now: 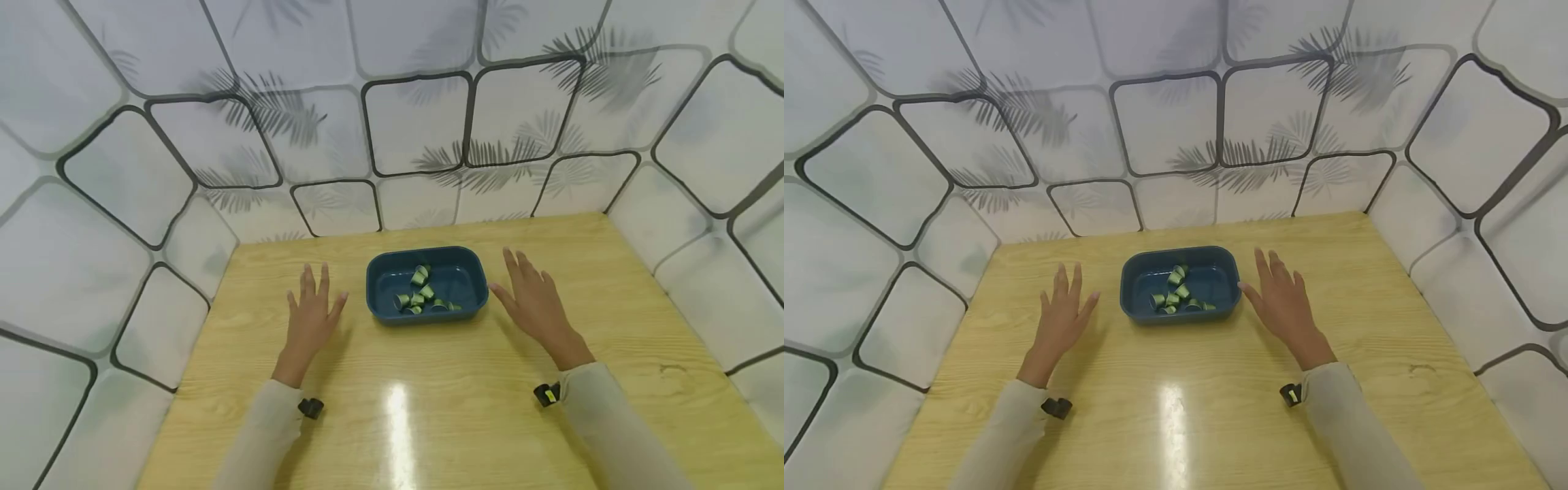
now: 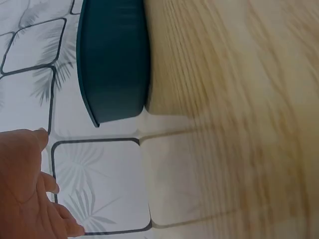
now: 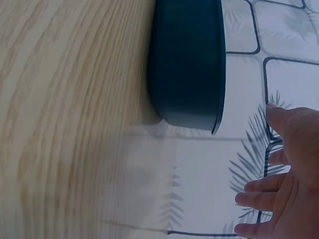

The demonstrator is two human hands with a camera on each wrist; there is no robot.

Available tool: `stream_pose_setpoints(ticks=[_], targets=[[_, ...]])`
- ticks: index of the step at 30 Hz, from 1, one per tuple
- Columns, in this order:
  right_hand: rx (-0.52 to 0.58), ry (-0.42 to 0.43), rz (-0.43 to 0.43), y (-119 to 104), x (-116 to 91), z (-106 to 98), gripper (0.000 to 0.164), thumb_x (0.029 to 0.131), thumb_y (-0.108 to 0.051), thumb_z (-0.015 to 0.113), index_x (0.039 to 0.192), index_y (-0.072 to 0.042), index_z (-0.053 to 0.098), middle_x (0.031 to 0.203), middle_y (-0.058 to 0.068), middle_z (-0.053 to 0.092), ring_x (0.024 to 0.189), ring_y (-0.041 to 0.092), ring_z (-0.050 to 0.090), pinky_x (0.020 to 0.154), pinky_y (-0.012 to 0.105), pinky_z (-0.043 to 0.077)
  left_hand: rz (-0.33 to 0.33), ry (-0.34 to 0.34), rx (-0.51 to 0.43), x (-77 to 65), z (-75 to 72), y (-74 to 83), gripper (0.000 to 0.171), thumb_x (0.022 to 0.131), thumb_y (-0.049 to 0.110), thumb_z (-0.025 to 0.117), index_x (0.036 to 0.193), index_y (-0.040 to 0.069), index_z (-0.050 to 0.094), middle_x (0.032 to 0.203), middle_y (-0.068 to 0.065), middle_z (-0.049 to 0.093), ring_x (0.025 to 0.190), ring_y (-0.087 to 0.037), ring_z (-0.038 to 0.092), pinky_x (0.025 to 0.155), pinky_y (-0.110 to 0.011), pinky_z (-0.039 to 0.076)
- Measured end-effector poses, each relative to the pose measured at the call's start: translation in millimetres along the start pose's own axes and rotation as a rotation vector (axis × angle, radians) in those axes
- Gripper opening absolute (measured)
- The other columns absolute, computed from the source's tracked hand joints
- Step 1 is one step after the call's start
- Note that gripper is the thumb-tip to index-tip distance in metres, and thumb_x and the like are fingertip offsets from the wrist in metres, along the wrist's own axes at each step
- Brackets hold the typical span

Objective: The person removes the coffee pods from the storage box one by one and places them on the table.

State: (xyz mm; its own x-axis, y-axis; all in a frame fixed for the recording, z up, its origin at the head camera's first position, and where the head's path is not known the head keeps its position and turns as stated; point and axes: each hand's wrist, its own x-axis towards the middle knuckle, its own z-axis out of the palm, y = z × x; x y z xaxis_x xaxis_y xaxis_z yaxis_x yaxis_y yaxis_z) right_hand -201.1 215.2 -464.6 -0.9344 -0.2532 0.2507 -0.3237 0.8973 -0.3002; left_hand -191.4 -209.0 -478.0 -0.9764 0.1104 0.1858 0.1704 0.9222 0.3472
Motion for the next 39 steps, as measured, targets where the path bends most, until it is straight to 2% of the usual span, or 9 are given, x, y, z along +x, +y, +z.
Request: stream_pose_setpoints(ticks=[5, 10, 13, 18, 20, 24, 31, 36, 39], targets=[[0.024, 0.005, -0.023, -11, 6, 0, 0.076, 0.106, -0.041, 0.054, 0.162, -0.004, 0.019, 0.158, 0.032, 0.030, 0.140, 0.050, 0.037, 0.111, 0.069, 0.025, 0.013, -0.032, -0.111, 5.4, 4.5, 10.8, 0.079, 0.108, 0.051, 0.039, 0.163, 0.003, 0.007, 0.165, -0.032, -0.001, 0.152, -0.047, 0.009, 0.113, -0.071, 0.020], [0.068, 0.021, -0.049, -21, 9, 4, 0.073, 0.105, -0.038, 0.058, 0.160, -0.003, 0.026, 0.156, 0.031, 0.036, 0.138, 0.049, 0.041, 0.110, 0.065, 0.032, 0.019, -0.048, -0.159, 7.9, 9.1, 18.1, 0.077, 0.109, 0.049, 0.039, 0.164, 0.006, 0.007, 0.165, -0.031, -0.001, 0.152, -0.047, 0.012, 0.116, -0.067, 0.019], [0.081, -0.011, -0.049, -28, 11, 6, 0.072, 0.105, -0.037, 0.058, 0.160, -0.002, 0.028, 0.156, 0.029, 0.036, 0.139, 0.047, 0.041, 0.109, 0.063, 0.035, 0.017, -0.058, -0.196, 7.5, 12.6, 22.2, 0.075, 0.110, 0.046, 0.039, 0.164, 0.007, 0.006, 0.165, -0.032, -0.002, 0.150, -0.051, 0.014, 0.116, -0.067, 0.020], [0.069, -0.076, -0.029, -37, 14, 11, 0.068, 0.106, -0.039, 0.054, 0.159, -0.002, 0.030, 0.158, 0.027, 0.035, 0.142, 0.045, 0.037, 0.110, 0.061, 0.036, 0.009, -0.071, -0.243, 8.1, 17.4, 32.0, 0.074, 0.110, 0.047, 0.038, 0.165, 0.009, 0.006, 0.165, -0.031, -0.003, 0.145, -0.058, 0.019, 0.110, -0.070, 0.029], [0.084, -0.068, -0.014, -41, 16, 13, 0.067, 0.106, -0.037, 0.055, 0.158, -0.002, 0.032, 0.157, 0.028, 0.036, 0.141, 0.045, 0.039, 0.108, 0.061, 0.038, 0.011, -0.071, -0.253, 10.4, 17.8, 37.1, 0.075, 0.109, 0.049, 0.037, 0.165, 0.010, 0.006, 0.166, -0.028, -0.004, 0.146, -0.056, 0.018, 0.109, -0.070, 0.031], [0.107, -0.043, 0.007, -48, 21, 18, 0.062, 0.105, -0.032, 0.059, 0.155, -0.001, 0.039, 0.151, 0.027, 0.045, 0.135, 0.045, 0.046, 0.104, 0.061, 0.043, 0.041, -0.065, -0.274, 16.2, 16.8, 46.5, 0.075, 0.109, 0.049, 0.038, 0.165, 0.009, 0.007, 0.168, -0.022, -0.005, 0.151, -0.048, 0.013, 0.114, -0.065, 0.028], [0.091, -0.040, -0.024, -62, 29, 27, 0.052, 0.102, -0.027, 0.065, 0.143, 0.003, 0.054, 0.138, 0.026, 0.058, 0.126, 0.043, 0.055, 0.101, 0.057, 0.047, 0.066, -0.068, -0.253, 22.6, 24.2, 52.6, 0.074, 0.110, 0.044, 0.040, 0.164, 0.006, 0.005, 0.168, -0.018, -0.006, 0.153, -0.042, 0.011, 0.118, -0.060, 0.024], [0.100, -0.059, -0.020, -69, 32, 32, 0.050, 0.100, -0.025, 0.067, 0.140, 0.003, 0.057, 0.137, 0.025, 0.059, 0.126, 0.042, 0.056, 0.101, 0.056, 0.048, 0.066, -0.083, -0.273, 22.9, 28.9, 56.0, 0.076, 0.110, 0.044, 0.040, 0.164, 0.005, 0.003, 0.168, -0.021, -0.008, 0.153, -0.041, 0.006, 0.115, -0.060, 0.031], [0.097, -0.074, -0.008, -73, 35, 36, 0.050, 0.099, -0.024, 0.069, 0.140, 0.003, 0.058, 0.135, 0.025, 0.061, 0.120, 0.041, 0.061, 0.097, 0.054, 0.051, 0.073, -0.090, -0.285, 22.8, 30.9, 57.5, 0.077, 0.110, 0.046, 0.038, 0.163, 0.005, 0.001, 0.167, -0.023, -0.010, 0.153, -0.042, 0.005, 0.115, -0.060, 0.030]])
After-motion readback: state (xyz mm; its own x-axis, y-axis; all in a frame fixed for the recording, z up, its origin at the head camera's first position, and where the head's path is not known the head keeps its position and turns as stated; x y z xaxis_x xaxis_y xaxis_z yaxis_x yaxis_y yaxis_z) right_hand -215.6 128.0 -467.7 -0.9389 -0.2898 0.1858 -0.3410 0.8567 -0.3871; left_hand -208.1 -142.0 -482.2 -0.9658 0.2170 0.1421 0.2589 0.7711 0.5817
